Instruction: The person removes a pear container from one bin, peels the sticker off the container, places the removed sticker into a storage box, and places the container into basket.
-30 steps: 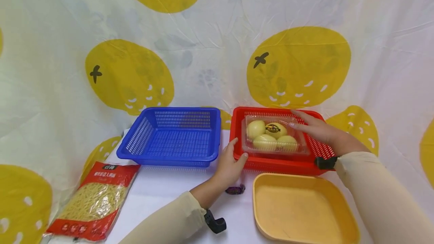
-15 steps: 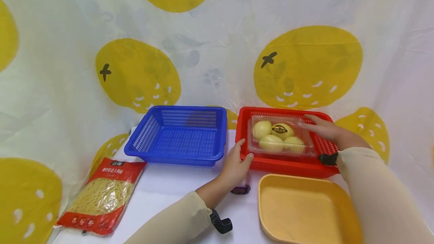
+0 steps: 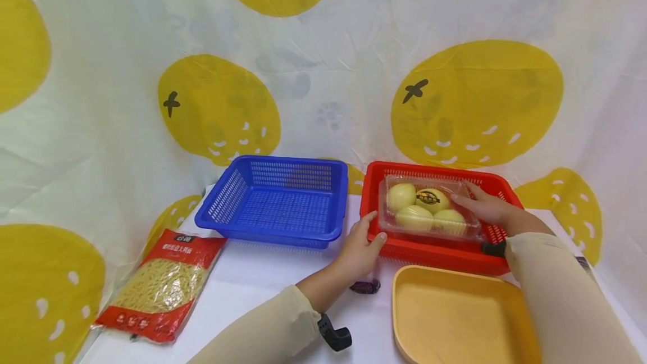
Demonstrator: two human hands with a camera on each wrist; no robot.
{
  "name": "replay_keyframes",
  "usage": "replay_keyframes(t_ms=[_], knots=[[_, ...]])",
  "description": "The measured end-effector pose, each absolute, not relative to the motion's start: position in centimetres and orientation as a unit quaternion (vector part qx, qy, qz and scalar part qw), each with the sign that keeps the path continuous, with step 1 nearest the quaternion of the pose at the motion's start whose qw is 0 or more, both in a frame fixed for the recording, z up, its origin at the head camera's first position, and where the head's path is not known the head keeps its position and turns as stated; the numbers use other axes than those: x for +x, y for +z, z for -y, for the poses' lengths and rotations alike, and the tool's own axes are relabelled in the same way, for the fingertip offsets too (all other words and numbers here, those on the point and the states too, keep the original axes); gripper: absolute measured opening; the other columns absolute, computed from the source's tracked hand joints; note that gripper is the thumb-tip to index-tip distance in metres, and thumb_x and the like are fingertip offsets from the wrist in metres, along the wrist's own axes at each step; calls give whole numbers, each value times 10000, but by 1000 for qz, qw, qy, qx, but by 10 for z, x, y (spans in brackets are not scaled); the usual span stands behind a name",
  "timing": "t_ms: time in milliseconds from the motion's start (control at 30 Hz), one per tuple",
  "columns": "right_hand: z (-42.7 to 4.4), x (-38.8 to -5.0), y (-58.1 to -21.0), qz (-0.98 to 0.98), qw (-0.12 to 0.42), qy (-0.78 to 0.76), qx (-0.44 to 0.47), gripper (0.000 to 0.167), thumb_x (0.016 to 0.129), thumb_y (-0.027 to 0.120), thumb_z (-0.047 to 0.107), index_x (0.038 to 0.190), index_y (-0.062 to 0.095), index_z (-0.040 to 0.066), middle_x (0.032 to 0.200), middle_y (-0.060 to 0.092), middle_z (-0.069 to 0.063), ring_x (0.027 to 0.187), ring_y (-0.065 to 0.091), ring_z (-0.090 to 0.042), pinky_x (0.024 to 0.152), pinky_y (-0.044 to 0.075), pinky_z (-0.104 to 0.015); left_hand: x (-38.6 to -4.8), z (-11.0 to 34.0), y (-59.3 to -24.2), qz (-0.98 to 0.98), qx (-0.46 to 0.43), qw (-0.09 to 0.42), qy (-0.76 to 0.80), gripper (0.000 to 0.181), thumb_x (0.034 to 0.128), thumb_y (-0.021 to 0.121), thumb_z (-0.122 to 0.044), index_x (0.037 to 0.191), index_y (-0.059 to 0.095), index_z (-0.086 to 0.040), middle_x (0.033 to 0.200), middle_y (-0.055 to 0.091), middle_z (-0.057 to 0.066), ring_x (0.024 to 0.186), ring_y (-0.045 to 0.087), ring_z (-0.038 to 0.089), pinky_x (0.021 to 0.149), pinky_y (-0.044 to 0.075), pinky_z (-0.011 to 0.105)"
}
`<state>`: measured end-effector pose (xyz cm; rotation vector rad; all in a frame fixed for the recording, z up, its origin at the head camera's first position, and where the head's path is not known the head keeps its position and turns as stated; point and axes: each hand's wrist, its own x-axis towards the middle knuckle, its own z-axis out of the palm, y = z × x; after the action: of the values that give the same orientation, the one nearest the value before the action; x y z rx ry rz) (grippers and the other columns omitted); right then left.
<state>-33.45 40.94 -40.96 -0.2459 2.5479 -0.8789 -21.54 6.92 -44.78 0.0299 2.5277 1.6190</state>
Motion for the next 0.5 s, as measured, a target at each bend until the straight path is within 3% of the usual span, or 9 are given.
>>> replay_keyframes(t_ms=[233, 300, 467, 500], knots=[[-411, -336, -419, -895, 222, -376, -96, 966, 1137, 408, 519, 1626, -250, 9, 1670, -203, -381, 1493, -79, -679, 1115, 42, -874, -215, -68, -447, -847, 21, 67, 527, 566, 1089, 616, -381, 1622, 429, -344, 1566, 506, -6, 1448, 511, 213, 1167, 467, 515], [-411, -338, -421, -889, 222, -388, -100, 939, 1143, 396, 512, 1640, -232, 23, 1632, 2, -466, 1478, 59, -678, 1150, 112, -844, -215, -68, -448, -847, 22, 66, 527, 563, 1091, 612, -382, 1622, 428, -343, 1569, 503, 3, 1449, 510, 217, 1173, 461, 513], [-416, -341, -426, -878, 228, -412, -87, 898, 1133, 399, 552, 1675, -195, 150, 1649, 57, -443, 1473, 108, -682, 1135, 171, -849, -214, -68, -451, -844, 27, 66, 532, 556, 1095, 605, -382, 1620, 425, -352, 1577, 494, 10, 1462, 498, 225, 1183, 448, 515], [-417, -342, -427, -874, 230, -419, -86, 886, 1132, 405, 551, 1682, -177, 172, 1690, -12, -399, 1486, 93, -680, 1137, 181, -847, -214, -68, -451, -843, 28, 64, 533, 554, 1097, 604, -377, 1620, 425, -347, 1576, 494, 15, 1465, 496, 228, 1187, 442, 517]])
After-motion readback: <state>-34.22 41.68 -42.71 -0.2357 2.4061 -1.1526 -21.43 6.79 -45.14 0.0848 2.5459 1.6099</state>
